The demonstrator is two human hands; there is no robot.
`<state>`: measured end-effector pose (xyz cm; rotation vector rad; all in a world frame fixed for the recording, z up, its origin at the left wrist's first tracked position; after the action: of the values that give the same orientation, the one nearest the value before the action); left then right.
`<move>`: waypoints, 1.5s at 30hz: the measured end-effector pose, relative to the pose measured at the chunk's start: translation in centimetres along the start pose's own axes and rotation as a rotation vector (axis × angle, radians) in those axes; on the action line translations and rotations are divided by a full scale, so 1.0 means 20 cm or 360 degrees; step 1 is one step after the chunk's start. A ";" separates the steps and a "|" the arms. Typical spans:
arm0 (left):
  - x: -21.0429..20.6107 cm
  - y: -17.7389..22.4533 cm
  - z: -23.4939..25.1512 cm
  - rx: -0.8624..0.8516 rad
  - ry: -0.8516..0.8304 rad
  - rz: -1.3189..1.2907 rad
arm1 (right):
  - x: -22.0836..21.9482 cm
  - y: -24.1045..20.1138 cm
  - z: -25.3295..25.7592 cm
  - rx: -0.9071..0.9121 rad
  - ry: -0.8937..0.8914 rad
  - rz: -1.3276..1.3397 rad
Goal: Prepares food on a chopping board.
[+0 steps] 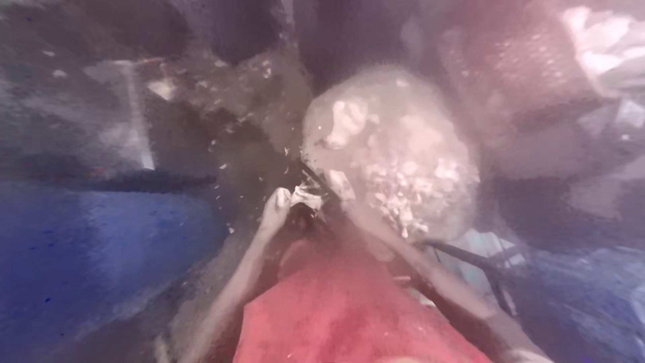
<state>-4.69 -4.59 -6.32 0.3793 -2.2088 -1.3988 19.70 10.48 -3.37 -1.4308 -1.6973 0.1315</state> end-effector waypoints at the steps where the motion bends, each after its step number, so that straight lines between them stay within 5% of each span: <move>1: 0.01 0.02 -0.01 0.0090 0.0049 0.0015 | 0.04 -0.02 -0.02 -0.0048 0.0052 -0.0010; 5: 0.02 0.00 -0.19 0.0439 0.0206 -0.0172 | -0.04 -0.02 -0.24 -0.0021 0.0304 0.0264; 9: -0.04 0.06 -0.32 0.0385 0.0401 -0.0785 | -0.13 0.31 -0.22 -0.0211 -0.0172 0.0499; 12: -0.14 0.16 -0.37 0.0443 0.0365 -0.1045 | 0.09 0.29 -0.23 -0.0304 0.0182 0.0241; 15: -0.35 0.12 -0.32 0.0552 0.0176 -0.1123 | 0.29 -0.02 -0.31 0.0000 0.0631 0.0376; 18: -0.51 0.04 -0.29 0.0573 0.0064 -0.0933 | 0.20 -0.14 -0.38 0.0144 0.0543 0.0505; 22: -0.49 0.13 -0.32 0.0446 0.0082 -0.0869 | -0.08 0.17 -0.21 -0.0116 0.0030 0.0144; 29: -0.48 0.09 -0.23 0.0421 -0.0018 -0.0655 | 0.03 -0.09 -0.37 0.0232 0.0519 0.0238; 33: -0.44 0.19 -0.22 0.0329 -0.0059 -0.0472 | -0.15 0.22 -0.23 -0.0282 -0.0133 0.0358; 36: -0.37 0.23 -0.14 0.0329 -0.0357 -0.0048 | 0.09 0.12 -0.31 -0.0214 0.0157 0.0239; 38: -0.35 0.18 0.00 0.0234 -0.0369 0.0372 | 0.29 -0.08 -0.39 0.0092 0.0507 0.0302; 40: -0.33 0.12 0.05 0.0173 -0.0254 0.0586 | 0.33 -0.24 -0.49 0.0409 0.0759 0.0422; 42: -0.32 0.15 0.05 0.0116 -0.0166 0.0640 | 0.18 -0.15 -0.47 0.0405 0.0867 0.0196; 45: -0.29 0.20 0.01 0.0031 -0.0040 0.0541 | -0.08 0.14 -0.31 -0.0062 0.0182 -0.0100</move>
<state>0.25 0.07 -4.34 -0.0104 -2.1827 -1.2037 25.84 7.42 -2.21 -1.3852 -1.6570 -0.0180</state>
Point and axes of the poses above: each hand's wrist, its own z-axis towards the middle knuckle, its own x-axis out of the back of the hand, y = z × x, the point moved 5 cm from there along z, towards the middle knuckle, and after that the axes turned 8 degrees about -z, right-handed, at the moved point
